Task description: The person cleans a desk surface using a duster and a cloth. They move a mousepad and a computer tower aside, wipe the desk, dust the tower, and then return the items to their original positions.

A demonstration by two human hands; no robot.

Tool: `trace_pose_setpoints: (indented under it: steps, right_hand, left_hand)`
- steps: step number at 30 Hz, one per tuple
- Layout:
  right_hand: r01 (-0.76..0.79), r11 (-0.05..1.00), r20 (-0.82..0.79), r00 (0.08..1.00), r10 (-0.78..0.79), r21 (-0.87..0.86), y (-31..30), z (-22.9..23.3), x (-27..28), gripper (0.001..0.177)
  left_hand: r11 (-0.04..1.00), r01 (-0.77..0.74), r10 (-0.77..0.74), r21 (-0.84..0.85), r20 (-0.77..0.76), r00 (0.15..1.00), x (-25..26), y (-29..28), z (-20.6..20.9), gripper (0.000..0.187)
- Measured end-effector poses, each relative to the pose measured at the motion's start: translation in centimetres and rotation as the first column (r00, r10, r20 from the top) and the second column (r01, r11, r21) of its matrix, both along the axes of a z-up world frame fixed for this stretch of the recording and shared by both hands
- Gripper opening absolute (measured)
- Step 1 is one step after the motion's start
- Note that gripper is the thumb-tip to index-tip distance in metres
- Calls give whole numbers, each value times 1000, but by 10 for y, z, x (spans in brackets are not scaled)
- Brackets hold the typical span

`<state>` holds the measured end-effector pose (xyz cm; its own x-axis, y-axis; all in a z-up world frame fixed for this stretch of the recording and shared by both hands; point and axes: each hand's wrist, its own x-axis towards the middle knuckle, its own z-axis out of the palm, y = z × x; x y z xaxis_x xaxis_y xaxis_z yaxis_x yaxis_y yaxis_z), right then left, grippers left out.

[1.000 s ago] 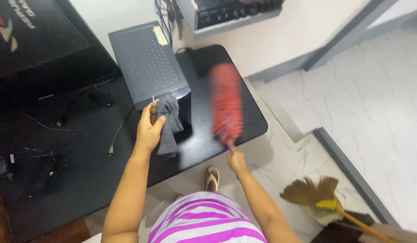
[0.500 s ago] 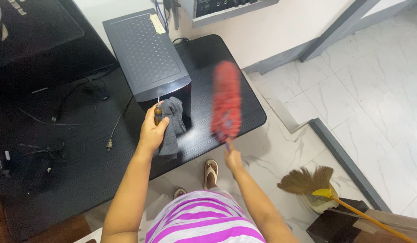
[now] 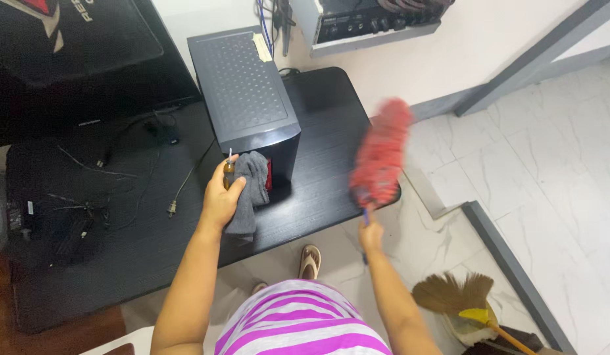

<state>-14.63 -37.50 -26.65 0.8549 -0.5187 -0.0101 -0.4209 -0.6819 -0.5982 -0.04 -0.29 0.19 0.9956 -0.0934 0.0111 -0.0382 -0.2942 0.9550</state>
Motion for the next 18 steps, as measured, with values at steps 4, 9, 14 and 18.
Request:
trace_pose_setpoints:
  steps: [4, 9, 14, 18]
  right_hand:
    - [-265, 960, -37, 962, 269, 87, 46, -9, -6, 67]
    - [-310, 951, -314, 901, 299, 15, 25, -3, 6, 55]
    - [3, 999, -95, 995, 1, 38, -23, 2, 60, 65]
    - [-87, 995, -1, 996, 87, 57, -23, 3, 91, 64]
  left_hand:
    - [1000, -4, 4, -30, 2, 1000, 2, -11, 6, 52]
    - [999, -32, 33, -24, 42, 999, 5, -11, 14, 52]
    - [989, -134, 139, -68, 72, 988, 8, -9, 10, 50]
    - [967, -243, 249, -70, 84, 965, 17, -11, 8, 50]
